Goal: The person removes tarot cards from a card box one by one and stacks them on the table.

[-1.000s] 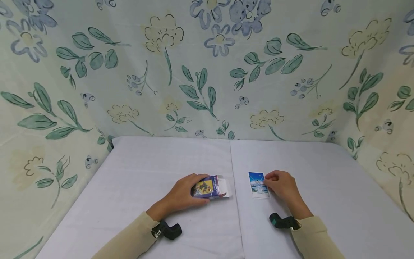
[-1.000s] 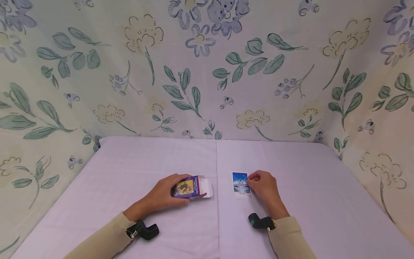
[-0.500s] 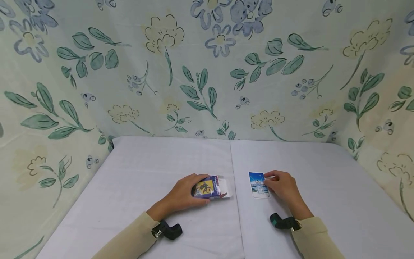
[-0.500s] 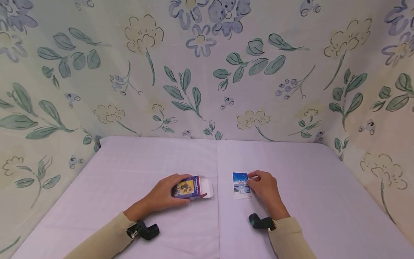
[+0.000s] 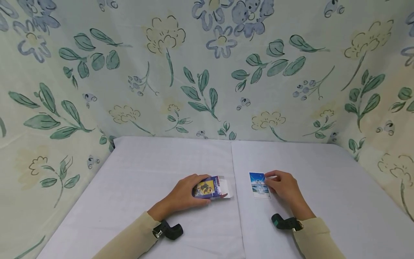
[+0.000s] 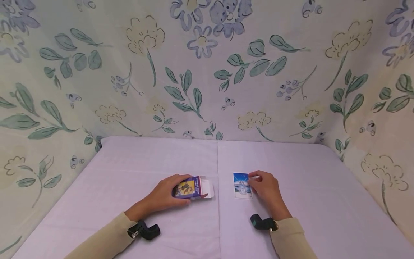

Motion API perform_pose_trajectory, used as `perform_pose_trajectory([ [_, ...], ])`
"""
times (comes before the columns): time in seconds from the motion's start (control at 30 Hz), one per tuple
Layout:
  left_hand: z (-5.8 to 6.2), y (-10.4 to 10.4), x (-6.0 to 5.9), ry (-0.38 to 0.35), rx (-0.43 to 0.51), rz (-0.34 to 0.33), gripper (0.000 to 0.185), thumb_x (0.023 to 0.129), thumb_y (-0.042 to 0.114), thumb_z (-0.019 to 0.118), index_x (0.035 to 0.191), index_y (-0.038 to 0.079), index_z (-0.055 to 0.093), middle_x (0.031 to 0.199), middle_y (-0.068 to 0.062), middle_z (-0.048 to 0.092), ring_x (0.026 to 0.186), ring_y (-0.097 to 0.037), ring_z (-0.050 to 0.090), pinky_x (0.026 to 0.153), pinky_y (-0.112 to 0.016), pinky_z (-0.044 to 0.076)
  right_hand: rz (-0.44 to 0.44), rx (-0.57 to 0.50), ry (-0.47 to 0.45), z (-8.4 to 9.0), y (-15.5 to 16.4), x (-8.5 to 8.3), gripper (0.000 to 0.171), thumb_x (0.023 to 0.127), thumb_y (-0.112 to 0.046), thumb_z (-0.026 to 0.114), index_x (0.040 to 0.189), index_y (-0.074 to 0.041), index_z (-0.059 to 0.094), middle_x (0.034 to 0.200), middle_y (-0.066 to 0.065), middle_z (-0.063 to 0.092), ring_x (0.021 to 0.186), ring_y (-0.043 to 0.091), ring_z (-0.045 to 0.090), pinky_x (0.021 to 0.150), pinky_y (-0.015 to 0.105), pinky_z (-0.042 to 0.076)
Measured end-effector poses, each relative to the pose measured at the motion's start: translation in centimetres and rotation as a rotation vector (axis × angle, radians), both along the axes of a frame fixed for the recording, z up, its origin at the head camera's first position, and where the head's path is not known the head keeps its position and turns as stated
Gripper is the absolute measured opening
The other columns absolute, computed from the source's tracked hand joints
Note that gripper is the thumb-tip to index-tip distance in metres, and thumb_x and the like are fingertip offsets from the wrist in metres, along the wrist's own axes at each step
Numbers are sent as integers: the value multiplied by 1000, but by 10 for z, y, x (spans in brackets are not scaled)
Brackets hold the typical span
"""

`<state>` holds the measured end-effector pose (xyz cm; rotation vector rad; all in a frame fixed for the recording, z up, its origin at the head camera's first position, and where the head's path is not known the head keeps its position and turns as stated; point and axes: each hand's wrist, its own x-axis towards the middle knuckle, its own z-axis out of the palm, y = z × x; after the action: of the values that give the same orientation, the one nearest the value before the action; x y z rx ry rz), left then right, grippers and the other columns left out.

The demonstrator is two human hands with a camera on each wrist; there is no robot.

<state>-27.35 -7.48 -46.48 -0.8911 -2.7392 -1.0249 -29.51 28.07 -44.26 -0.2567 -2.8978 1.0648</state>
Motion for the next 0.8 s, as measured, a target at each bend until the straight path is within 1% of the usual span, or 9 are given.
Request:
perform_pose_trajectory([
  [0.1,0,0,0,8,8,-8,76,76,61,72,141,32,46,111,12,56,90,-7,50,77,-28,42,0,-4,2,-1,1,0,29,91,-22,65,116,-7,67,87,11,62,72,20,56,66,29,47],
  [0.27,1,0,0,12,10,-6,76,75,59,73,141,31,47,111,13,56,90,-7,51,77,-28,42,5,2,10,-2,-1,1,26,90,-19,65,113,-6,69,92,13,62,76,22,56,65,28,48],
  [0.43,0,0,1,7,4,0,76,75,60,73,140,31,47,109,14,55,89,-6,50,77,-28,42,-2,16,18,-4,-4,0,24,90,-16,65,111,-6,71,91,13,61,78,23,55,65,28,47],
  [0.63,-1,1,1,3,9,-1,76,75,60,73,141,30,47,110,13,56,90,-7,50,77,-28,42,-4,2,7,-4,-3,0,25,90,-17,65,112,-7,70,92,12,61,77,23,56,66,29,47],
  [0.8,-1,2,1,6,12,-9,76,76,60,72,141,30,46,111,12,56,90,-7,50,77,-28,42,-4,-16,10,-2,-3,1,26,90,-19,64,113,-8,70,91,11,62,77,22,56,65,27,47],
])
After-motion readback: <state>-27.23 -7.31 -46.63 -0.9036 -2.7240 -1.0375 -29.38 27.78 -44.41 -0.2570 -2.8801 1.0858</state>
